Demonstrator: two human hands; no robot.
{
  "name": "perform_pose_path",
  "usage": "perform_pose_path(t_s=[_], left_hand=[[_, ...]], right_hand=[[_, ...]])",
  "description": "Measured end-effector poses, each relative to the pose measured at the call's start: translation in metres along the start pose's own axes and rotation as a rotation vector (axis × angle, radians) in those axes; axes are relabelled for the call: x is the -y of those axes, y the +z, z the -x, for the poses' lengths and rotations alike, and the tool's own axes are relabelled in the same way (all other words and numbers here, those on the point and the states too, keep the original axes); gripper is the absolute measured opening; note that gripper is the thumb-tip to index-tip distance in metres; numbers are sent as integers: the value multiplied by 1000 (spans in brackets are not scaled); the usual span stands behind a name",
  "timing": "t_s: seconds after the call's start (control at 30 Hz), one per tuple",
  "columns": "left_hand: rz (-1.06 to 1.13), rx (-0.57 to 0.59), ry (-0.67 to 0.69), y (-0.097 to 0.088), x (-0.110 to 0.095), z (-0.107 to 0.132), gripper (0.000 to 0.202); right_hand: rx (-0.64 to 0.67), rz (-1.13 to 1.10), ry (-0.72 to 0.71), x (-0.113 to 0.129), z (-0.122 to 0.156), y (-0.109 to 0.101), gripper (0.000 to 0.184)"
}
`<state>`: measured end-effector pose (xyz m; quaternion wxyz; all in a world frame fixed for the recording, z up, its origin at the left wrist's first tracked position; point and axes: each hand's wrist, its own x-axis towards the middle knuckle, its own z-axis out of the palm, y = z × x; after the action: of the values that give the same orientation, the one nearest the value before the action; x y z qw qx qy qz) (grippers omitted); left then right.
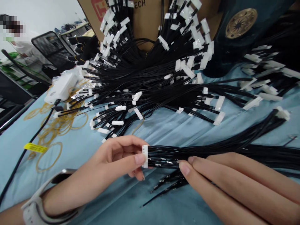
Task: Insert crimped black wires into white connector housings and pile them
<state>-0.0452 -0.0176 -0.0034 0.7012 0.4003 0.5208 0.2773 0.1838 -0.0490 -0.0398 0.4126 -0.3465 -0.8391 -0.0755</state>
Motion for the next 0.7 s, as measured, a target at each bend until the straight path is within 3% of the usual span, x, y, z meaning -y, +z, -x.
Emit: perform_pose_path(t_s=[0.1,0.17,0.27,0.6,0.7], left_hand=[[-11,17,-2,-2,2,0,7],[-13,23,-8,-3,2,0,7],[-5,23,-12,-3,2,1,8],[-29,-7,-1,-2,1,0,9],[-23,13,-3,-2,1,0,9]], right_hand=[[-86,51,-32,2,4,-2,15],[-62,7,20,4,7,-2,6],[-36,-61,75,3,11,-1,13],[-11,-107,12,-7,12,-5,10],[95,-113,64,-5,22,-5,17]])
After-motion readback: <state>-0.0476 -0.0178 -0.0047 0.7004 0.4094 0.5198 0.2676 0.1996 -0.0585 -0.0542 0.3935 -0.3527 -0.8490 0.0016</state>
